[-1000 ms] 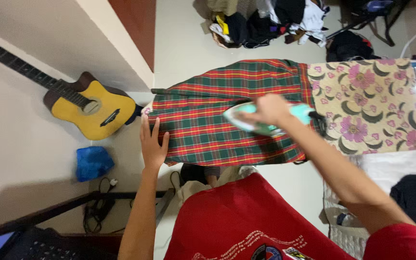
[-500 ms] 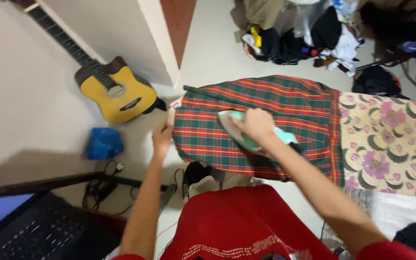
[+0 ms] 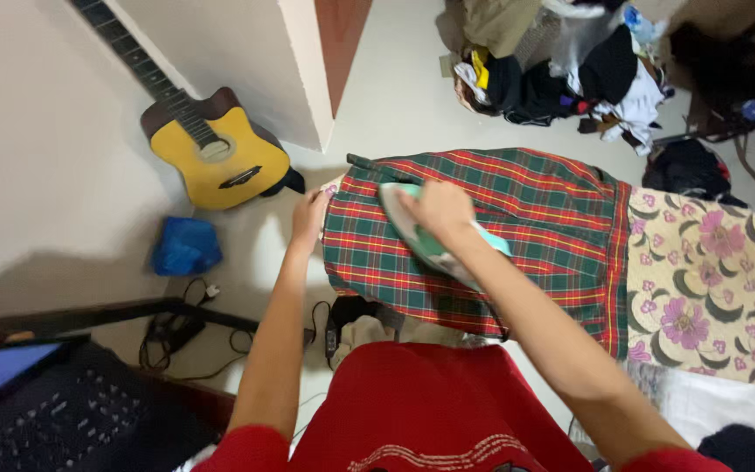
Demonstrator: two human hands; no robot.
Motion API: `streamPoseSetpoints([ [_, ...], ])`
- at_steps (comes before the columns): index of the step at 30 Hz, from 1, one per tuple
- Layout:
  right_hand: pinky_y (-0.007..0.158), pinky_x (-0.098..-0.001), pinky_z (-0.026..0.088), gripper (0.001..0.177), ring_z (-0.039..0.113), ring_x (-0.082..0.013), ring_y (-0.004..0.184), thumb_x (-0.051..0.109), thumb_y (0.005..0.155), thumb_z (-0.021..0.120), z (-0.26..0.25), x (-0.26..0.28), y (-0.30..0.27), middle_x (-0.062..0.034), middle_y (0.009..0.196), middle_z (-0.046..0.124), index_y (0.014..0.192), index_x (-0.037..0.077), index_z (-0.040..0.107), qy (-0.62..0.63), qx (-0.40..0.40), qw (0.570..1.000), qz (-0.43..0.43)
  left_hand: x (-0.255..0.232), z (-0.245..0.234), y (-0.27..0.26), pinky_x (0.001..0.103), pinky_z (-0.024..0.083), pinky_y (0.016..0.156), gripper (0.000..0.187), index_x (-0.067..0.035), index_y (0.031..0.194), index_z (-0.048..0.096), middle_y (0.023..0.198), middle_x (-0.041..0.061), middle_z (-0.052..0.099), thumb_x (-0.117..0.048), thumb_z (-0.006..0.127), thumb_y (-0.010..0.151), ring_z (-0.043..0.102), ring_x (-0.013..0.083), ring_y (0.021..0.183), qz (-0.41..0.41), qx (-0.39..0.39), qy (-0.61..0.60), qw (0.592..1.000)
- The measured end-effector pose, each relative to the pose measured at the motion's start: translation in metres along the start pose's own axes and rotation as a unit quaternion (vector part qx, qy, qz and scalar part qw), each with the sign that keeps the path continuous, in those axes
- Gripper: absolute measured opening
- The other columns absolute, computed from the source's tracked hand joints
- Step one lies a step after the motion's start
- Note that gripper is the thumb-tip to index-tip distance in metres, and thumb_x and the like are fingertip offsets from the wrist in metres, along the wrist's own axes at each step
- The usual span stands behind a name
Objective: The person irons a plaid shirt on an ironing board. They repeatedly smooth the fabric with their hands and move the iron across different sections of the shirt, adjusting its position as needed.
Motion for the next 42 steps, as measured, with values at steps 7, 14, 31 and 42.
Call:
streamPoseSetpoints([
  [7, 0.064, -0.0475, 0.061, 0.084, 0.075, -0.0400, 0.074, 0.074, 0.096, 0.050, -0.048, -0.102, -0.034, -0.0282, 0.074, 0.071, 0.079, -0.004, 0.075, -0.017, -0.070, 0.996, 0.058, -0.034, 0.051, 0.048, 0.027, 0.048, 0.066, 0.032, 0.002, 0.099, 0.076, 0.083, 0.002, 0.072, -0.029, 0.078, 0.091, 0.060, 0.0088, 0.073, 0.019, 0.065, 0.076, 0.995],
  [14, 0.059, -0.0469, 0.063, 0.081, 0.076, -0.0345, 0.067, 0.073, 0.095, 0.046, -0.030, -0.053, 0.006, -0.0224, 0.069, 0.071, 0.081, -0.001, 0.075, -0.013, -0.004, 1.000, 0.005, -0.027, 0.031, 0.045, 0.027, 0.048, 0.066, 0.029, -0.001, 0.107, 0.079, 0.081, 0.001, 0.074, -0.026, 0.076, 0.092, 0.060, 0.0069, 0.072, 0.064, -0.015, 0.069, 0.995],
  [31, 0.062, -0.0491, 0.060, 0.081, 0.073, -0.0403, 0.069, 0.072, 0.092, 0.054, -0.048, -0.030, 0.013, -0.0269, 0.070, 0.070, 0.078, -0.004, 0.076, -0.028, -0.076, 0.995, -0.062, -0.012, -0.013, -0.083, 0.032, 0.055, 0.079, 0.050, -0.003, 0.109, 0.064, 0.090, 0.003, 0.071, -0.047, 0.075, 0.089, 0.069, 0.0157, 0.084, -0.135, -0.006, 0.100, 0.986],
  [42, 0.072, -0.0492, 0.061, 0.072, 0.074, -0.0417, 0.080, 0.067, 0.092, 0.058, -0.022, 0.085, 0.042, -0.0262, 0.082, 0.073, 0.088, -0.002, 0.077, -0.014, -0.090, 0.987, -0.129, 0.035, 0.014, -0.121, 0.030, 0.052, 0.092, 0.048, 0.003, 0.125, 0.070, 0.117, 0.008, 0.074, -0.036, 0.068, 0.097, 0.067, 0.0141, 0.103, -0.113, 0.028, -0.190, 0.975],
])
Point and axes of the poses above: each hand's wrist, its own y-axis towards the middle knuckle, its own z-axis out of the palm, x = y × z, the point moved 10 cm from there along y, towards the middle knuckle
